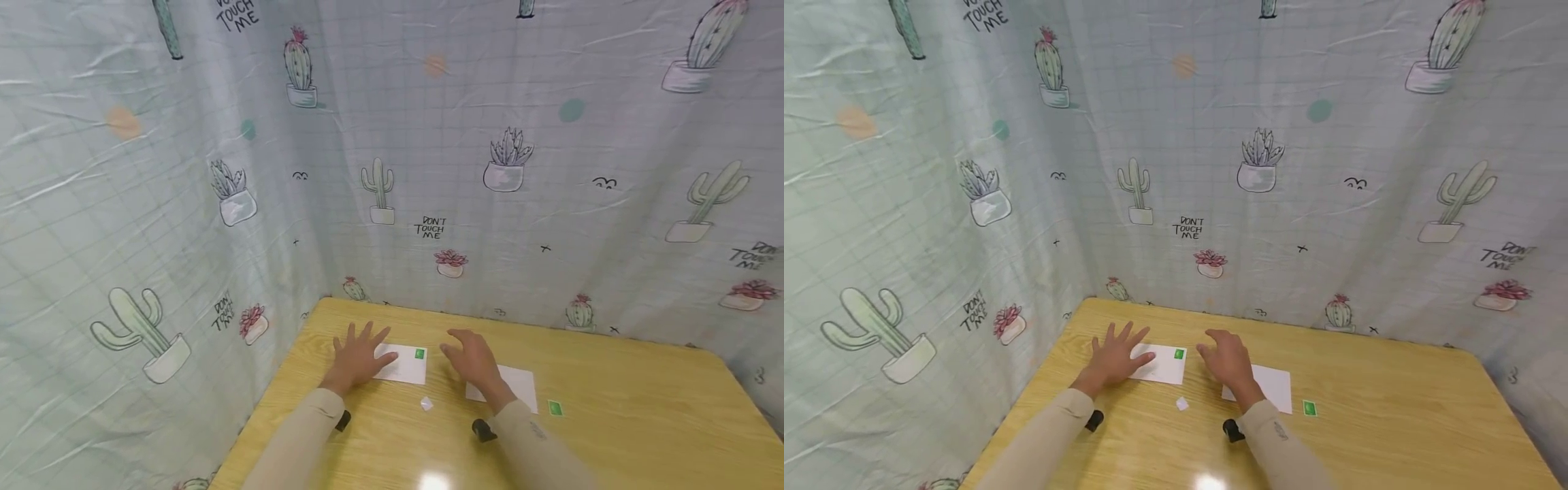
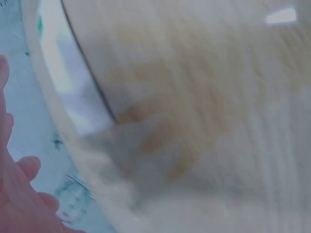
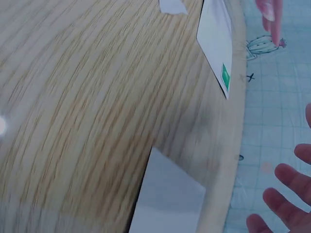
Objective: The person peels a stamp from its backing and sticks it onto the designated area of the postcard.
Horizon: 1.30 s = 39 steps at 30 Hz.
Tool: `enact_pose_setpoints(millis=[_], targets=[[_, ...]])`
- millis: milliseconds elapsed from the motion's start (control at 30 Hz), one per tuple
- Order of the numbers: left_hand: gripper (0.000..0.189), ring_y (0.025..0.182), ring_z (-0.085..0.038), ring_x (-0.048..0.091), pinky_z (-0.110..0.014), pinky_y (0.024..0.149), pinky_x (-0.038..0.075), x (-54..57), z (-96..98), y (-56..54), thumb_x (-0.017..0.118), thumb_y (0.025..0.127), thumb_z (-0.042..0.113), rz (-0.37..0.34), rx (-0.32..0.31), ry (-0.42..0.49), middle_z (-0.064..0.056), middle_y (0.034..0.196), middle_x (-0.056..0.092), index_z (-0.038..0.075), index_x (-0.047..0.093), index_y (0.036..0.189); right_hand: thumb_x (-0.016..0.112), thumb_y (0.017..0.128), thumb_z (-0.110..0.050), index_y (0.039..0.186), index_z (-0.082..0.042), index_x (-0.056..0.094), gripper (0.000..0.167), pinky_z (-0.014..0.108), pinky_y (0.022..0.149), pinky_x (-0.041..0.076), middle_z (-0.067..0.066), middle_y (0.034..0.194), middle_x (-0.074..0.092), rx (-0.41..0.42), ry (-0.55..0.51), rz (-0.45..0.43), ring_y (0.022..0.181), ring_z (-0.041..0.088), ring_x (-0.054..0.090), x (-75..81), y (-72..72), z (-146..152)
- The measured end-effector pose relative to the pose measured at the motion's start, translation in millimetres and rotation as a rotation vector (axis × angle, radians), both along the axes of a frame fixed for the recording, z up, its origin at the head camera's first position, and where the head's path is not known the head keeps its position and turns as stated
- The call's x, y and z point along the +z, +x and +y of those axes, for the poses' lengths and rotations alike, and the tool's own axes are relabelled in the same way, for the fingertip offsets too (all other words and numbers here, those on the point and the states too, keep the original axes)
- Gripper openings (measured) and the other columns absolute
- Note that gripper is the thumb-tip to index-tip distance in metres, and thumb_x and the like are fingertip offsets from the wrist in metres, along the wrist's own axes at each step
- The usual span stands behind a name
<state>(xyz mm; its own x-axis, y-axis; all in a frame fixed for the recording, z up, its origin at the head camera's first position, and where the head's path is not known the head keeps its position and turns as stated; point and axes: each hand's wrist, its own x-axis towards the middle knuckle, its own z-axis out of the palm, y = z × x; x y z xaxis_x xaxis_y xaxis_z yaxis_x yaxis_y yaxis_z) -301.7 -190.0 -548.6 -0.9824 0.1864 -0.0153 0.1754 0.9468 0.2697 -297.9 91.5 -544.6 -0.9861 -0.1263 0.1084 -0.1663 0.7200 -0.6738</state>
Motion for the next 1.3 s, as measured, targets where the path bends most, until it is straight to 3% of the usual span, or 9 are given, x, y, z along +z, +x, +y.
enact_pose_setpoints(millis=[333,533,667,967,1300], targets=[[0.075,0.159,-0.057,0.007,-0.087,0.115,0.010,33.2,43.3,6.9,0.043,0.098,0.077,0.057,-0.030,-0.031,-0.008,0.176,0.021,0.042,0.033,0.163,0.058,0.104,-0.049,0.152,-0.013,0.052,0.061,0.077,0.112,0.032,0.018,0.156,0.052,0.002,0.257,0.198,0.145,0.045,0.044,14.9,14.5,26],[0.076,0.159,-0.057,0.006,-0.087,0.115,0.010,49.8,63.7,15.2,0.040,0.097,0.080,0.079,-0.062,-0.050,-0.008,0.176,0.019,0.044,0.029,0.163,0.056,0.102,-0.058,0.157,-0.018,0.046,0.068,0.082,0.116,0.020,0.017,0.162,0.044,-0.021,0.346,0.206,0.151,0.048,0.034,26.9,22.4,39],[0.076,0.158,-0.058,0.005,-0.087,0.114,0.010,58.4,74.8,19.3,0.041,0.097,0.079,0.090,-0.082,-0.044,-0.008,0.177,0.018,0.045,0.028,0.164,0.054,0.100,-0.063,0.158,-0.018,0.045,0.073,0.084,0.116,0.018,0.017,0.166,0.039,-0.023,0.387,0.219,0.154,0.051,0.029,34.3,25.3,47],[0.076,0.159,-0.058,0.000,-0.088,0.114,0.009,65.6,88.8,24.6,0.039,0.097,0.080,0.092,-0.104,-0.052,-0.005,0.178,0.013,0.046,0.027,0.164,0.053,0.098,-0.068,0.161,-0.020,0.042,0.079,0.086,0.115,0.016,0.017,0.170,0.034,-0.049,0.419,0.226,0.156,0.055,0.022,43.3,33.7,62],[0.077,0.158,-0.059,-0.002,-0.088,0.114,0.007,63.1,109.1,26.1,0.032,0.096,0.084,0.067,-0.138,-0.065,-0.003,0.178,0.009,0.048,0.022,0.164,0.051,0.098,-0.071,0.163,-0.022,0.037,0.083,0.088,0.114,0.010,0.017,0.172,0.028,-0.108,0.438,0.193,0.156,0.055,0.018,32.5,44.9,96]])
